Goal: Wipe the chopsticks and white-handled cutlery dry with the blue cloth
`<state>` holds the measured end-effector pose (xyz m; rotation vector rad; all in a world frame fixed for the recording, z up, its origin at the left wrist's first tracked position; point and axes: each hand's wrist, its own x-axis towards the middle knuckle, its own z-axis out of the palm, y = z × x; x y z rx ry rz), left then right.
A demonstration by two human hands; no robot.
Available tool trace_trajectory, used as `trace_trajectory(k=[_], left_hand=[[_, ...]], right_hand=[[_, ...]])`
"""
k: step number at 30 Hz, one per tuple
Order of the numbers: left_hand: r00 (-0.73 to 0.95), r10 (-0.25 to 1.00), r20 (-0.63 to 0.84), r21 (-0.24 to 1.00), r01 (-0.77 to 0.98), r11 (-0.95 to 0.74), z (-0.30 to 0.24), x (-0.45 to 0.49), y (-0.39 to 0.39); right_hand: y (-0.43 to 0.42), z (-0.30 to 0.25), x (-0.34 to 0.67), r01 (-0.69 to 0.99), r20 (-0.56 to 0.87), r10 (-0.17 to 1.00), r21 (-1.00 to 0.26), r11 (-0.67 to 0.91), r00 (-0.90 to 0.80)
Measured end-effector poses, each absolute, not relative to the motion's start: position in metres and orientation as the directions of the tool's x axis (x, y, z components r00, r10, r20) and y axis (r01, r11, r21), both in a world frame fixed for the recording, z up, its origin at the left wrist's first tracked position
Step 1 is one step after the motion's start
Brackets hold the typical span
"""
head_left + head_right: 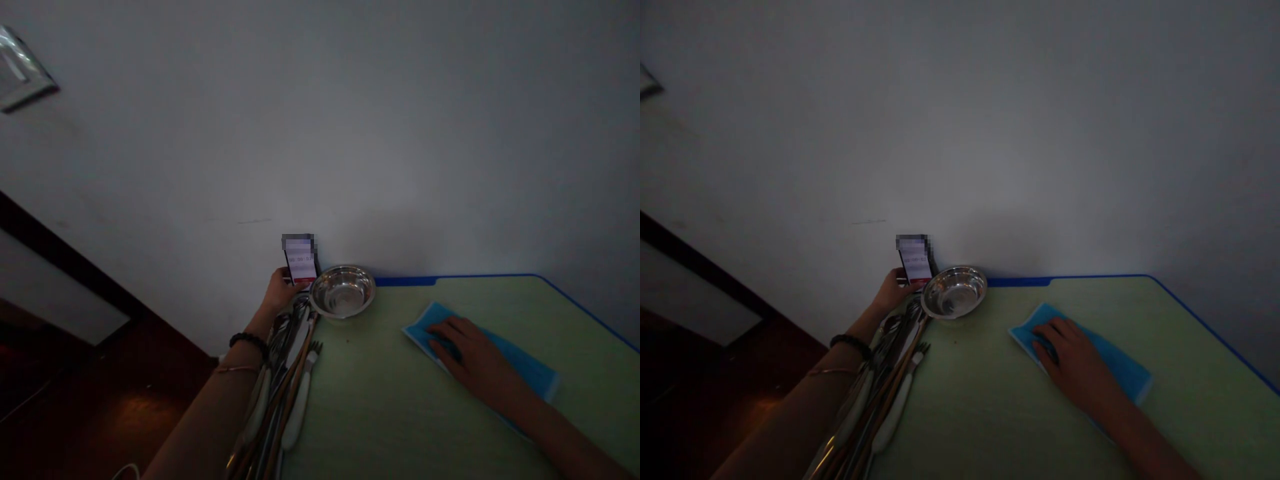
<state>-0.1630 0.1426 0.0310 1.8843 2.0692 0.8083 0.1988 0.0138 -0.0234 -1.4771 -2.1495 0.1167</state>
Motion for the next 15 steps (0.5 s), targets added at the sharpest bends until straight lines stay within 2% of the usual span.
trace_trajectory(k=[4, 7, 10, 15], left_hand=[[-0.161, 0.960, 0.228, 0.358, 0.931, 0.071, 0.040, -0.162, 0.114], [-0.029, 0.994, 0.101, 0.235, 0.972, 0.004, 0.050, -0.160, 0.082], [0.082, 0.995, -0.052, 0.163, 0.984, -0.072, 0.056, -0.150, 0.053], [0.119, 0.982, -0.146, 0.052, 0.992, -0.112, 0.055, -0.127, 0.039]], right_hand=[[0.014, -0.023, 0.199, 0.845, 0.382, 0.886, -0.354, 0.402, -0.262], [0.015, -0.025, 0.199, 0.839, 0.399, 0.877, -0.351, 0.415, -0.267], [0.016, -0.026, 0.200, 0.838, 0.405, 0.874, -0.350, 0.418, -0.268], [0.016, -0.025, 0.200, 0.838, 0.392, 0.878, -0.351, 0.418, -0.274]])
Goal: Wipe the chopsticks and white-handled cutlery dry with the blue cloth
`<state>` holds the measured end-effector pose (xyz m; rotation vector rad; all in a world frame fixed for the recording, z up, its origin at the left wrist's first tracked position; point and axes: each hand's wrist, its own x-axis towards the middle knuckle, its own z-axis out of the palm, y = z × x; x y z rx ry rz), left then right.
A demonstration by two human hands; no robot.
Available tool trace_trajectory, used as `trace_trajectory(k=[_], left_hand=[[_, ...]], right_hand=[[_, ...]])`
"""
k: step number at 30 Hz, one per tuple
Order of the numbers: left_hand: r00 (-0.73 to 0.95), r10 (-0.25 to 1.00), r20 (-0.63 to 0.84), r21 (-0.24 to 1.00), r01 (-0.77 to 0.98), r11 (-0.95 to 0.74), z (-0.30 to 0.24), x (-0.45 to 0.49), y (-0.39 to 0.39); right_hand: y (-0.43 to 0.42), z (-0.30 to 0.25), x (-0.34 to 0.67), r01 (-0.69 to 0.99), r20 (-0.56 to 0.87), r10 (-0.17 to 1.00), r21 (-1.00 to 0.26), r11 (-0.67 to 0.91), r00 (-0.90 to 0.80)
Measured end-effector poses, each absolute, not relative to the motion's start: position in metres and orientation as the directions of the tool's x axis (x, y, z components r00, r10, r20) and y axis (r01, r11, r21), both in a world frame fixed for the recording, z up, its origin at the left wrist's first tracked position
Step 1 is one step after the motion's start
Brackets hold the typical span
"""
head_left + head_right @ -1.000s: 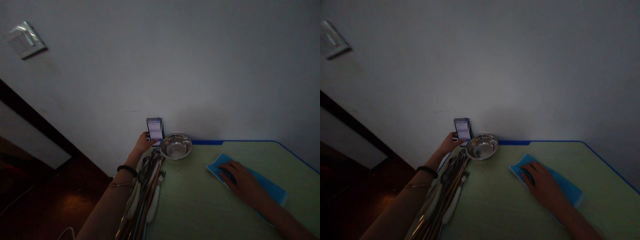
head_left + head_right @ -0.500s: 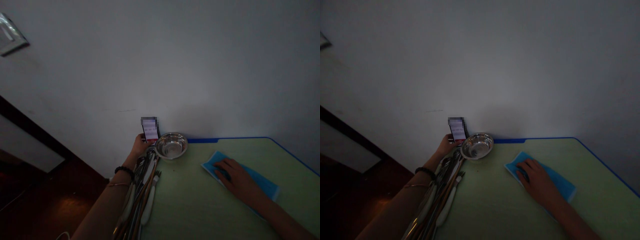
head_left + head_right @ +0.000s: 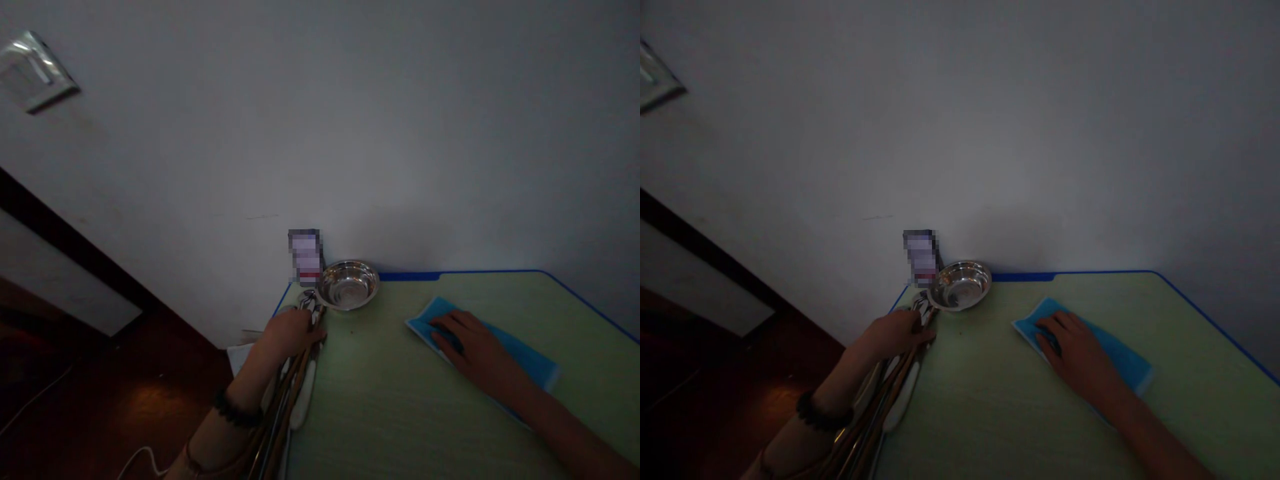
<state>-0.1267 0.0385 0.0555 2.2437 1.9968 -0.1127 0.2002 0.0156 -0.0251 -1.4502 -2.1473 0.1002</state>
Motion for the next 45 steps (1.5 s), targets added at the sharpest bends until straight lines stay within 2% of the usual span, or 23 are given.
trace_trajectory(k=[4, 11, 19, 26, 30, 35, 38, 40, 42, 45], left_hand=[[0.132, 0.977, -0.166, 0.008, 0.991, -0.133, 0.061, -0.117, 0.039], [0.179, 0.968, -0.174, 0.028, 0.984, -0.177, 0.081, -0.123, 0.038], [0.075, 0.995, -0.071, -0.096, 0.992, -0.082, 0.064, -0.101, 0.026], [0.284, 0.949, -0.137, -0.092, 0.950, -0.298, 0.050, -0.054, -0.008], [0.315, 0.932, -0.180, -0.047, 0.944, -0.328, 0.044, -0.039, -0.013], [0.311, 0.925, -0.218, 0.102, 0.950, -0.296, 0.044, -0.038, -0.011], [0.336, 0.915, -0.221, 0.291, 0.919, -0.267, 0.061, -0.041, -0.005], [0.385, 0.898, -0.213, 0.473, 0.845, -0.250, 0.076, -0.037, 0.003], [0.444, 0.878, -0.181, 0.649, 0.724, -0.232, 0.091, -0.027, 0.011], [0.435, 0.899, -0.061, 0.812, 0.545, -0.209, 0.103, -0.003, 0.020]], right_hand=[[0.016, -0.025, 0.200, 0.841, 0.393, 0.879, -0.348, 0.415, -0.271], [0.016, -0.026, 0.200, 0.833, 0.410, 0.867, -0.343, 0.434, -0.283], [0.013, -0.021, 0.197, 0.842, 0.387, 0.879, -0.341, 0.418, -0.280], [0.013, -0.019, 0.198, 0.839, 0.398, 0.871, -0.334, 0.429, -0.287], [0.013, -0.017, 0.198, 0.849, 0.382, 0.878, -0.321, 0.419, -0.289], [0.013, -0.018, 0.197, 0.836, 0.369, 0.886, -0.360, 0.414, -0.280], [0.014, -0.017, 0.199, 0.804, 0.359, 0.893, -0.427, 0.415, -0.270], [0.015, -0.011, 0.204, 0.755, 0.361, 0.905, -0.524, 0.395, -0.223], [0.018, 0.002, 0.210, 0.676, 0.371, 0.924, -0.657, 0.333, -0.095], [0.023, 0.036, 0.219, 0.465, 0.306, 0.943, -0.859, 0.214, 0.133]])
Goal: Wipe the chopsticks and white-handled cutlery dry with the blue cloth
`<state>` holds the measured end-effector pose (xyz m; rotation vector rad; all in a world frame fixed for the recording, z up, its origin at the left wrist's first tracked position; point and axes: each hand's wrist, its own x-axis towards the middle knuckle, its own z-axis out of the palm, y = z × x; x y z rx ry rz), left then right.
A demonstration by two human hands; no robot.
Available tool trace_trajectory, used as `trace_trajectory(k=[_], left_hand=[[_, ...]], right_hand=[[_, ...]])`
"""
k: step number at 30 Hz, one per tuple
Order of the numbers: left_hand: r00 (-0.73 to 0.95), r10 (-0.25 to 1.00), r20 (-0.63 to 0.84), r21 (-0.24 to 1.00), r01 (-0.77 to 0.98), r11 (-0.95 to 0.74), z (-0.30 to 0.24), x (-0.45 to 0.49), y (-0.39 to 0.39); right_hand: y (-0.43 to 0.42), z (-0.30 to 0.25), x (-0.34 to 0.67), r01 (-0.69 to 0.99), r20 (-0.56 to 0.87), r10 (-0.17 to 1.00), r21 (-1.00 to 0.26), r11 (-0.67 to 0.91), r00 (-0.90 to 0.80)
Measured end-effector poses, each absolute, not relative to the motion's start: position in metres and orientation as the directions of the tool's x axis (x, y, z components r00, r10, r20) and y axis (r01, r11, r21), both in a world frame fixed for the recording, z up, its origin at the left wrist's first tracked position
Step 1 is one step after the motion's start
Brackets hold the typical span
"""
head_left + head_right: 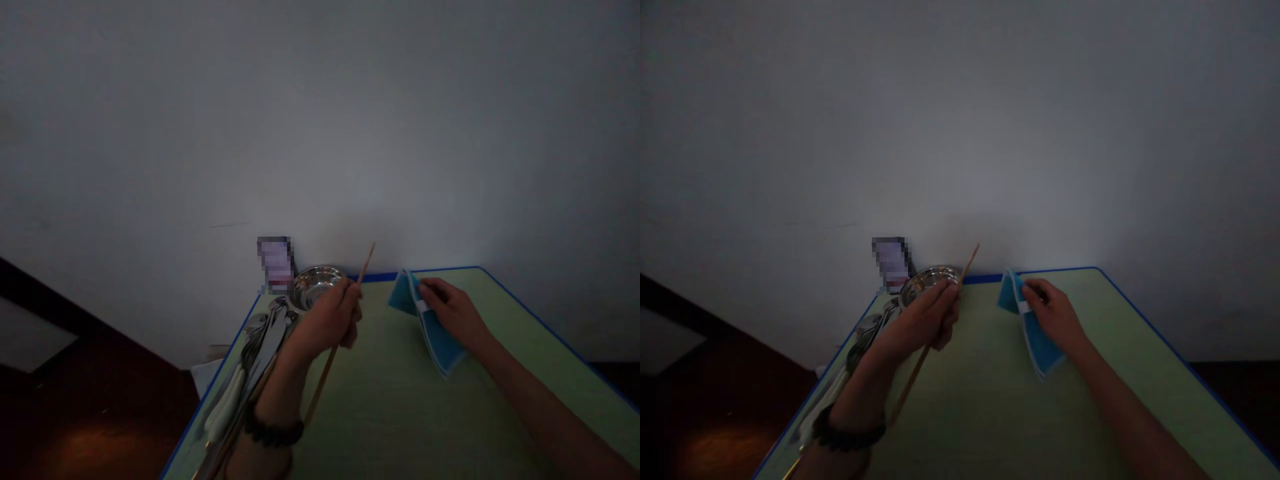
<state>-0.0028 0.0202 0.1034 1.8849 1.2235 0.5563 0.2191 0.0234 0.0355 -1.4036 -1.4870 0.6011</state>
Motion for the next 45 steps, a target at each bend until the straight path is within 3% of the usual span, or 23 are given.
trace_trajectory(k=[3, 7, 9, 13, 18, 23, 26, 28, 31, 35, 41, 45], left_hand=[[0.400, 0.916, 0.010, 0.881, 0.429, -0.197, 0.105, 0.019, 0.022], [0.441, 0.897, -0.033, 0.946, 0.304, -0.115, 0.102, 0.028, 0.018], [0.442, 0.894, -0.070, 0.948, 0.310, -0.079, 0.101, 0.028, 0.017], [0.396, 0.916, 0.070, 0.814, 0.508, -0.282, 0.098, 0.028, 0.020], [0.403, 0.912, 0.084, 0.565, 0.734, -0.376, 0.095, 0.030, 0.021], [0.585, 0.807, 0.078, 0.390, 0.727, -0.564, 0.102, 0.022, 0.009], [0.616, 0.786, 0.058, 0.390, 0.710, -0.586, 0.112, 0.012, 0.003], [0.591, 0.806, 0.034, 0.456, 0.708, -0.539, 0.120, 0.006, 0.001], [0.562, 0.827, -0.022, 0.576, 0.683, -0.449, 0.131, 0.001, 0.001], [0.542, 0.840, -0.017, 0.638, 0.653, -0.408, 0.138, -0.002, 0.000], [0.464, 0.885, 0.038, 0.557, 0.725, -0.405, 0.138, -0.004, 0.001], [0.413, 0.909, 0.052, 0.428, 0.814, -0.394, 0.139, 0.000, 0.000]], right_hand=[[0.028, 0.069, 0.218, 0.165, 0.230, 0.956, -0.966, 0.202, 0.180], [0.031, 0.095, 0.204, -0.131, 0.184, 0.951, -0.966, 0.221, 0.250], [0.029, 0.100, 0.193, -0.143, 0.071, 0.940, -0.982, 0.125, 0.332], [0.020, 0.098, 0.162, -0.192, -0.070, 0.960, -0.981, -0.017, 0.273], [0.016, 0.081, 0.134, -0.297, 0.010, 0.989, -0.953, 0.054, 0.148], [0.018, 0.084, 0.143, -0.356, 0.024, 0.981, -0.930, 0.093, 0.194], [0.015, 0.095, 0.150, -0.423, -0.011, 0.969, -0.901, 0.097, 0.246], [0.013, 0.101, 0.152, -0.459, -0.012, 0.966, -0.881, 0.111, 0.257], [0.011, 0.105, 0.153, -0.485, 0.049, 0.970, -0.859, 0.162, 0.238], [0.012, 0.108, 0.156, -0.492, 0.121, 0.971, -0.845, 0.210, 0.207], [0.008, 0.117, 0.156, -0.660, 0.146, 0.988, -0.738, 0.140, 0.046], [0.001, 0.119, 0.150, -0.720, 0.135, 0.973, -0.693, -0.042, -0.187]])
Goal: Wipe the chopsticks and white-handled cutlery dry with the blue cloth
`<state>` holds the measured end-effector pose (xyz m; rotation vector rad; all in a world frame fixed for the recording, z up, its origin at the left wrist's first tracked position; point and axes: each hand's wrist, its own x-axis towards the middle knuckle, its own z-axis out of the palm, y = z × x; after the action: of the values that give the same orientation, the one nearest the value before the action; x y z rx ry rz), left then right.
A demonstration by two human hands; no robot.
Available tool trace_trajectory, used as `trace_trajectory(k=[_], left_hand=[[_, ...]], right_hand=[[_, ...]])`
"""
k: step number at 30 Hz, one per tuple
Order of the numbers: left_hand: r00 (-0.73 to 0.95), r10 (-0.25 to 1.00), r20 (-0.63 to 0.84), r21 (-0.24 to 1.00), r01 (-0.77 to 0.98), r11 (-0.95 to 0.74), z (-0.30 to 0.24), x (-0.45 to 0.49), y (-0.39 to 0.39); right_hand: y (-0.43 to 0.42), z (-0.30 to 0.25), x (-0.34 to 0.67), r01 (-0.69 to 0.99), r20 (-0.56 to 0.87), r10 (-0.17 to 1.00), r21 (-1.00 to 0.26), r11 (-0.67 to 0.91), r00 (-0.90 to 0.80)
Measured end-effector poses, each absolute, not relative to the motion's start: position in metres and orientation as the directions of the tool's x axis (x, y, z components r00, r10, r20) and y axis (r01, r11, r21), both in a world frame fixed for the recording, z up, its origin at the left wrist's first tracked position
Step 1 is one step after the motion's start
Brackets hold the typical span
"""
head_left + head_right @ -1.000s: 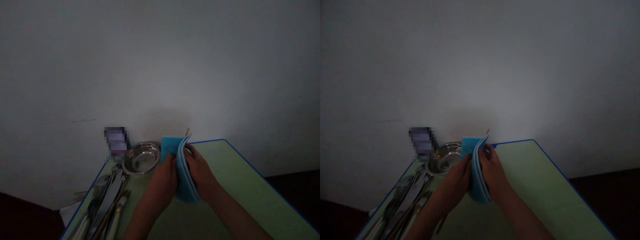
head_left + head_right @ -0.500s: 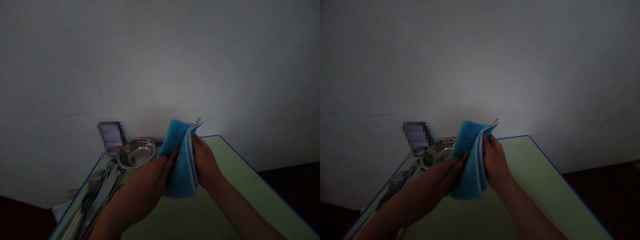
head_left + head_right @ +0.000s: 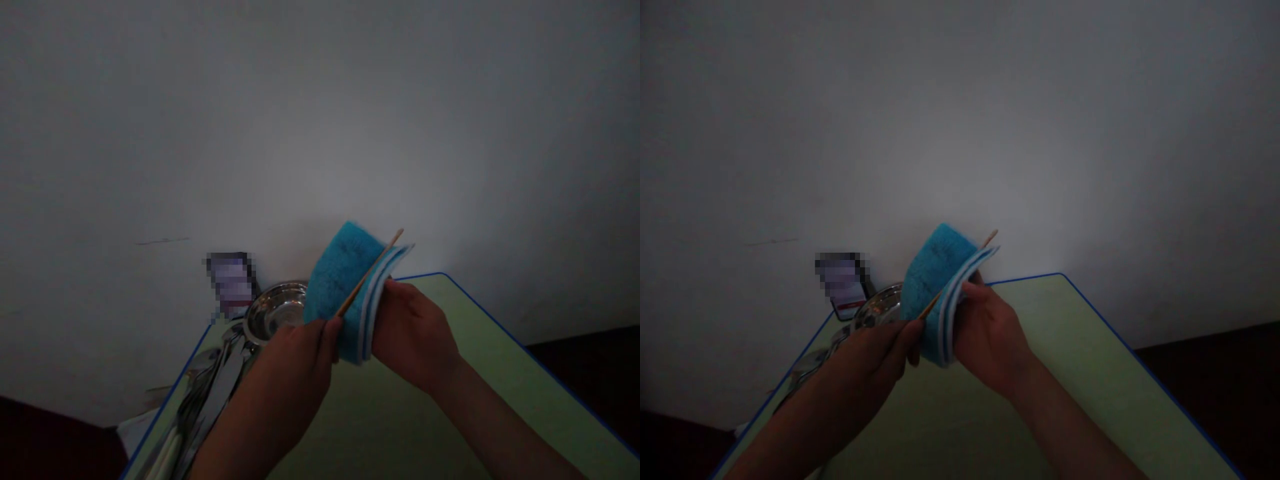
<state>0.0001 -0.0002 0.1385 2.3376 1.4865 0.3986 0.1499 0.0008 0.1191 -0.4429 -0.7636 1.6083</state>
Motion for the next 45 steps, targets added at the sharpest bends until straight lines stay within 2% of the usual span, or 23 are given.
trace_trajectory(k=[3, 7, 10, 13, 20, 25, 27, 31, 34, 36, 40, 45], left_hand=[[0.401, 0.916, 0.030, 0.371, 0.846, -0.383, 0.138, 0.001, 0.000], [0.416, 0.909, 0.026, 0.378, 0.838, -0.394, 0.138, -0.007, 0.003], [0.413, 0.908, 0.071, 0.452, 0.798, -0.398, 0.138, -0.015, 0.005], [0.432, 0.896, 0.102, 0.539, 0.733, -0.414, 0.137, -0.013, 0.003], [0.363, 0.914, 0.181, 0.607, 0.690, -0.394, 0.133, 0.014, -0.001], [0.442, 0.878, 0.184, 0.574, 0.677, -0.461, 0.123, 0.018, 0.003], [0.484, 0.852, 0.200, 0.574, 0.647, -0.503, 0.119, 0.017, 0.007], [0.521, 0.831, 0.194, 0.593, 0.612, -0.522, 0.110, 0.017, 0.013], [0.573, 0.788, 0.224, 0.508, 0.621, -0.596, 0.102, 0.024, 0.013], [0.552, 0.815, 0.178, 0.461, 0.685, -0.564, 0.098, 0.031, 0.010], [0.449, 0.891, 0.063, 0.428, 0.795, -0.430, 0.095, 0.039, -0.001], [0.540, 0.841, 0.026, 0.345, 0.785, -0.515, 0.100, 0.038, -0.010]], right_hand=[[0.002, 0.115, 0.148, -0.742, 0.072, 0.978, -0.663, -0.100, -0.195], [0.013, 0.113, 0.153, -0.766, -0.118, 0.993, -0.635, -0.099, -0.030], [0.018, 0.119, 0.159, -0.803, -0.198, 0.966, -0.595, 0.018, 0.168], [0.017, 0.123, 0.160, -0.789, -0.145, 0.943, -0.594, 0.158, 0.298], [0.003, 0.111, 0.142, -0.576, 0.106, 0.960, -0.781, 0.241, 0.259], [-0.004, 0.108, 0.131, -0.691, 0.135, 0.991, -0.714, 0.111, 0.019], [-0.002, 0.102, 0.128, -0.709, 0.087, 0.996, -0.702, 0.060, -0.002], [0.009, 0.082, 0.127, -0.642, -0.086, 0.976, -0.764, 0.065, 0.201], [0.015, 0.074, 0.128, -0.645, -0.081, 0.991, -0.764, 0.009, 0.110], [0.015, 0.072, 0.129, -0.651, -0.084, 0.994, -0.759, -0.016, 0.073], [0.019, 0.071, 0.134, -0.652, -0.137, 0.978, -0.758, -0.002, 0.155], [0.037, 0.074, 0.157, -0.708, -0.255, 0.905, -0.703, 0.068, 0.340]])
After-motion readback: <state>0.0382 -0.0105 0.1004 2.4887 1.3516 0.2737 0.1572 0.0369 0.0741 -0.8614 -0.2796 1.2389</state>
